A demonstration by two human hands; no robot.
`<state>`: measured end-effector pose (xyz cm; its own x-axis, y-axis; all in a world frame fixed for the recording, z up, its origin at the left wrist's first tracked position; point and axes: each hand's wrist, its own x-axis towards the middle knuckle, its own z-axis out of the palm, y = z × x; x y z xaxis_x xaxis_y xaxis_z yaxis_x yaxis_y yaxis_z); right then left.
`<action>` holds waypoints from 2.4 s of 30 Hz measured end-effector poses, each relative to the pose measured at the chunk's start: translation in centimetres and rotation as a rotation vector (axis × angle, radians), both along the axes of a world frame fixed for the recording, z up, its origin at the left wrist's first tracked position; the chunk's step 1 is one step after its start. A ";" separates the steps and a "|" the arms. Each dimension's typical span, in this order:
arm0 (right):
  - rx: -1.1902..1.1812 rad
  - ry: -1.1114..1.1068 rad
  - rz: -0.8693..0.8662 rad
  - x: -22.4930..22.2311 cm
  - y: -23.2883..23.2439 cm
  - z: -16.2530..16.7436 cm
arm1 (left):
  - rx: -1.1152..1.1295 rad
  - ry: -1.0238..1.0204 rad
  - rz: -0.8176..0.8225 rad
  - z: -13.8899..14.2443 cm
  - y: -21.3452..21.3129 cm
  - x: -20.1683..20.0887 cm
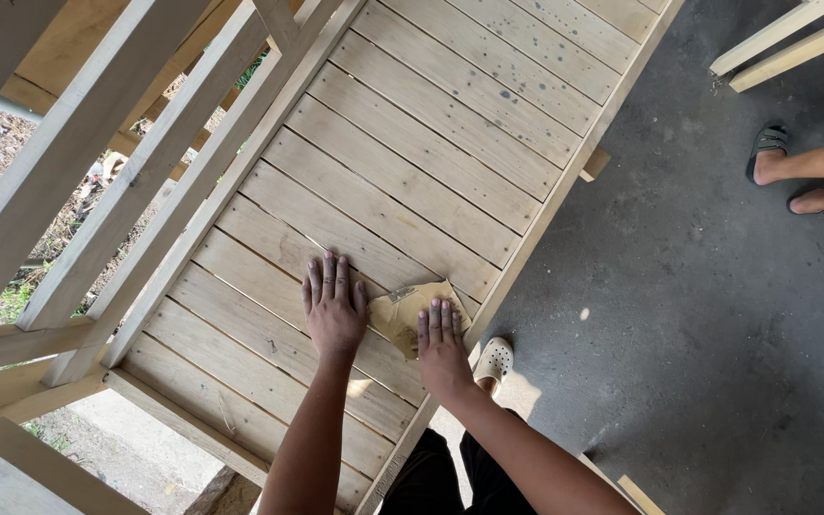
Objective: The person sands the surface of a wooden bench using a sanding block. They move the block back and forth across the slats, applying even pressure to smooth the wood.
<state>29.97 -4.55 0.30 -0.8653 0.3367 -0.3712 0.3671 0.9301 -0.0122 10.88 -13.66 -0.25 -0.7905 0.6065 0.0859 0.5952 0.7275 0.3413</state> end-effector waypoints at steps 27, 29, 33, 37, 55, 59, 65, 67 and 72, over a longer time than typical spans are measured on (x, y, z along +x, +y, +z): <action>0.049 0.275 -0.212 -3.0 4.2 0.3 | 0.009 0.005 -0.002 0.6 -0.1 -0.1; 0.090 0.179 -0.185 -2.3 3.0 0.3 | -0.010 -0.001 0.004 0.6 -0.1 -0.1; 0.100 0.197 -0.238 -7.3 8.3 -0.2 | -0.003 -0.011 -0.001 0.6 0.0 -0.2; 0.169 0.295 -0.226 -9.5 11.4 0.4 | -0.001 -0.002 0.000 0.6 0.0 -0.2; 0.015 0.424 -0.085 -4.0 5.6 0.8 | 0.014 0.016 -0.002 0.6 0.0 -0.2; -0.022 0.438 -0.028 -7.2 6.1 0.9 | 0.001 0.022 0.003 0.6 0.1 -0.2; 0.057 0.367 -0.011 -12.8 8.2 0.6 | -0.013 0.016 0.003 0.6 0.1 -0.4; -0.030 0.442 0.015 -9.8 6.2 1.5 | -0.013 0.016 -0.006 0.5 0.1 -0.4; -0.026 0.447 0.015 -9.5 5.3 2.4 | -0.013 0.038 -0.003 0.4 0.1 -0.5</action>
<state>20.49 0.71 2.66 -0.9476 0.3180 0.0319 0.3066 0.9327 -0.1900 10.35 -13.57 0.14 -0.7853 0.6097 0.1077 0.6093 0.7301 0.3094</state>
